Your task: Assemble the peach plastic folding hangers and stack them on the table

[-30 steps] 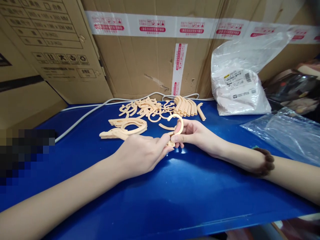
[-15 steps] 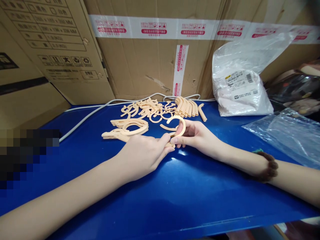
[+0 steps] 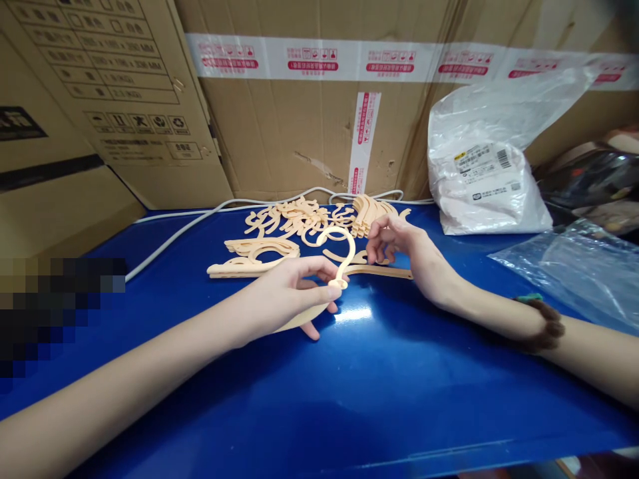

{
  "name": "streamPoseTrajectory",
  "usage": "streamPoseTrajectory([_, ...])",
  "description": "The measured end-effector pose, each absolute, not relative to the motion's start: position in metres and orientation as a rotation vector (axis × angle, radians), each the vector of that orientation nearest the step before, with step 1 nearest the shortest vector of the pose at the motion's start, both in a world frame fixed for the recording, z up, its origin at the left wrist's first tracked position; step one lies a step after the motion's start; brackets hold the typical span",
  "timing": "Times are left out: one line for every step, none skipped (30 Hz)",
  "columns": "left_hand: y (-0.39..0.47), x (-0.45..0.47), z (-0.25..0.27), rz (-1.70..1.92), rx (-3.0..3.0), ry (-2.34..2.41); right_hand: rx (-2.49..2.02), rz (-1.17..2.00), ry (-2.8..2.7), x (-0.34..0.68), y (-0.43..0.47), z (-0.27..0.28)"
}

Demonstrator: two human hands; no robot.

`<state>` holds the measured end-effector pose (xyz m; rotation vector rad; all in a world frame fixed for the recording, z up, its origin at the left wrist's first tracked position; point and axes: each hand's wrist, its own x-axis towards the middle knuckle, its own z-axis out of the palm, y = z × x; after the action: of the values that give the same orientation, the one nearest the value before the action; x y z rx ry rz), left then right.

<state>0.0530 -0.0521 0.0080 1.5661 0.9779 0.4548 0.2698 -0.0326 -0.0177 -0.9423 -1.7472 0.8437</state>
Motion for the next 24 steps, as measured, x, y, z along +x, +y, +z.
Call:
streamPoseTrajectory([-0.052, 0.053, 0.008, 0.462, 1.522, 0.991, -0.937, 0.802, -1.777, 0.271, -0.031, -0.018])
streamPoseTrajectory([-0.051, 0.053, 0.007, 0.470, 1.486, 0.995, -0.948, 0.747, -1.818, 0.272, -0.031, -0.018])
streamPoseTrajectory([-0.051, 0.053, 0.006, 0.481, 1.456, 0.994, -0.977, 0.670, -1.876, 0.272, -0.032, -0.017])
streamPoseTrajectory([-0.050, 0.053, 0.006, 0.498, 1.430, 0.992, -1.017, 0.571, -1.955, 0.272, -0.034, -0.016])
streamPoseTrajectory([-0.050, 0.053, 0.005, 0.521, 1.406, 0.993, -1.058, 0.455, -2.044, 0.271, -0.037, -0.014])
streamPoseTrajectory([-0.050, 0.053, 0.005, 0.548, 1.385, 0.996, -1.086, 0.327, -2.141, 0.271, -0.039, -0.012])
streamPoseTrajectory([-0.050, 0.054, 0.004, 0.574, 1.362, 1.001, -1.096, 0.205, -2.234, 0.270, -0.042, -0.011])
streamPoseTrajectory([-0.049, 0.054, 0.003, 0.599, 1.338, 1.008, -1.091, 0.100, -2.311, 0.269, -0.043, -0.010])
streamPoseTrajectory([-0.049, 0.054, 0.003, 0.617, 1.314, 1.010, -1.080, 0.024, -2.372, 0.268, -0.045, -0.010])
streamPoseTrajectory([-0.049, 0.055, 0.002, 0.626, 1.292, 1.009, -1.069, -0.019, -2.417, 0.267, -0.045, -0.010])
streamPoseTrajectory([-0.049, 0.055, 0.002, 0.632, 1.272, 1.005, -1.062, -0.039, -2.449, 0.267, -0.045, -0.011])
streamPoseTrajectory([-0.049, 0.055, 0.001, 0.636, 1.256, 1.002, -1.059, -0.051, -2.472, 0.267, -0.045, -0.012])
streamPoseTrajectory([-0.049, 0.055, 0.001, 0.637, 1.245, 1.000, -1.059, -0.056, -2.493, 0.267, -0.044, -0.013])
streamPoseTrajectory([-0.049, 0.055, 0.000, 0.637, 1.238, 0.998, -1.057, -0.062, -2.513, 0.267, -0.044, -0.013])
streamPoseTrajectory([-0.049, 0.055, 0.000, 0.637, 1.234, 0.999, -1.056, -0.074, -2.530, 0.267, -0.044, -0.014])
streamPoseTrajectory([-0.049, 0.055, 0.000, 0.642, 1.233, 1.002, -1.053, -0.089, -2.543, 0.267, -0.044, -0.014])
streamPoseTrajectory([-0.049, 0.055, -0.001, 0.646, 1.233, 1.000, -1.046, -0.100, -2.551, 0.267, -0.044, -0.014])
streamPoseTrajectory([-0.049, 0.055, -0.001, 0.652, 1.233, 0.993, -1.035, -0.106, -2.558, 0.267, -0.044, -0.013])
streamPoseTrajectory([-0.049, 0.056, -0.002, 0.661, 1.233, 0.983, -1.020, -0.107, -2.564, 0.266, -0.045, -0.013])
streamPoseTrajectory([-0.049, 0.056, -0.002, 0.668, 1.230, 0.971, -1.003, -0.104, -2.570, 0.265, -0.046, -0.013])
streamPoseTrajectory([-0.049, 0.056, -0.002, 0.673, 1.228, 0.962, -0.989, -0.097, -2.579, 0.264, -0.047, -0.013])
streamPoseTrajectory([-0.049, 0.056, -0.002, 0.677, 1.226, 0.956, -0.978, -0.092, -2.590, 0.263, -0.048, -0.013])
streamPoseTrajectory([-0.049, 0.057, -0.002, 0.678, 1.223, 0.956, -0.974, -0.095, -2.601, 0.262, -0.049, -0.013])
streamPoseTrajectory([-0.049, 0.057, -0.001, 0.678, 1.220, 0.962, -0.972, -0.105, -2.612, 0.261, -0.050, -0.014])
